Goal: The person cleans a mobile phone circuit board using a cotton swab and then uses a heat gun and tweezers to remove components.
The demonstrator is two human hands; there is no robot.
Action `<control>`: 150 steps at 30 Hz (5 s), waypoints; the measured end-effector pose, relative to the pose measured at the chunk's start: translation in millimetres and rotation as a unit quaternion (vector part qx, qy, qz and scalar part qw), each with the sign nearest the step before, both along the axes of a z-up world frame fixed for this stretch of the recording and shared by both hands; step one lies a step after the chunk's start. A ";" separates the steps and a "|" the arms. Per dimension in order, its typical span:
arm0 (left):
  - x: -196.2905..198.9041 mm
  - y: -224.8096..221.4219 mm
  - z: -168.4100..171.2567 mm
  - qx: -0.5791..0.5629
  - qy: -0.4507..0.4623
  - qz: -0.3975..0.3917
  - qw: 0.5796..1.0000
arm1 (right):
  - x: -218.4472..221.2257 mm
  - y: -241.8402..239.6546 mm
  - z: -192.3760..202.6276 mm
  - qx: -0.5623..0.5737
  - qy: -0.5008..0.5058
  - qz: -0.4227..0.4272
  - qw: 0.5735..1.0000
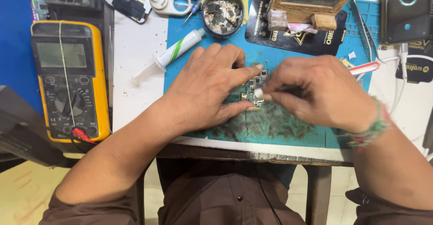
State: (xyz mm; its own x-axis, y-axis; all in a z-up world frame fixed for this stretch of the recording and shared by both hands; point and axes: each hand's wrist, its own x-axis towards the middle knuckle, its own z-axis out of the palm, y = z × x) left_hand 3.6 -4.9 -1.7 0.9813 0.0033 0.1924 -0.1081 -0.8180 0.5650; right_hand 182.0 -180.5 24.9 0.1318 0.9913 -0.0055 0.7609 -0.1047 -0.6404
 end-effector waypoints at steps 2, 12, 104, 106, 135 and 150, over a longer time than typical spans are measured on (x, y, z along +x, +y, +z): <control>0.3 0.9 -0.1 0.002 0.000 -0.004 1.000 | -1.1 -0.8 0.9 -0.007 -0.018 -0.007 1.000; -2.7 -0.7 -2.5 -0.005 0.002 0.005 1.000 | -7.6 2.0 -0.2 -0.002 -0.019 -0.028 0.999; -8.3 -8.7 17.4 0.017 -0.177 0.058 0.982 | -34.9 -9.6 -4.3 0.141 -0.125 -0.033 0.981; -27.9 -18.5 27.9 0.039 -0.183 0.069 0.980 | -12.4 -20.2 -5.9 0.145 -0.089 -0.123 0.978; -243.7 16.5 -39.5 0.059 -0.193 0.576 0.792 | 4.2 -19.2 12.2 0.221 -0.161 -0.002 0.962; -154.1 -69.0 39.9 0.175 -0.088 0.369 0.909 | -40.4 -31.5 7.3 0.453 -0.221 0.214 0.837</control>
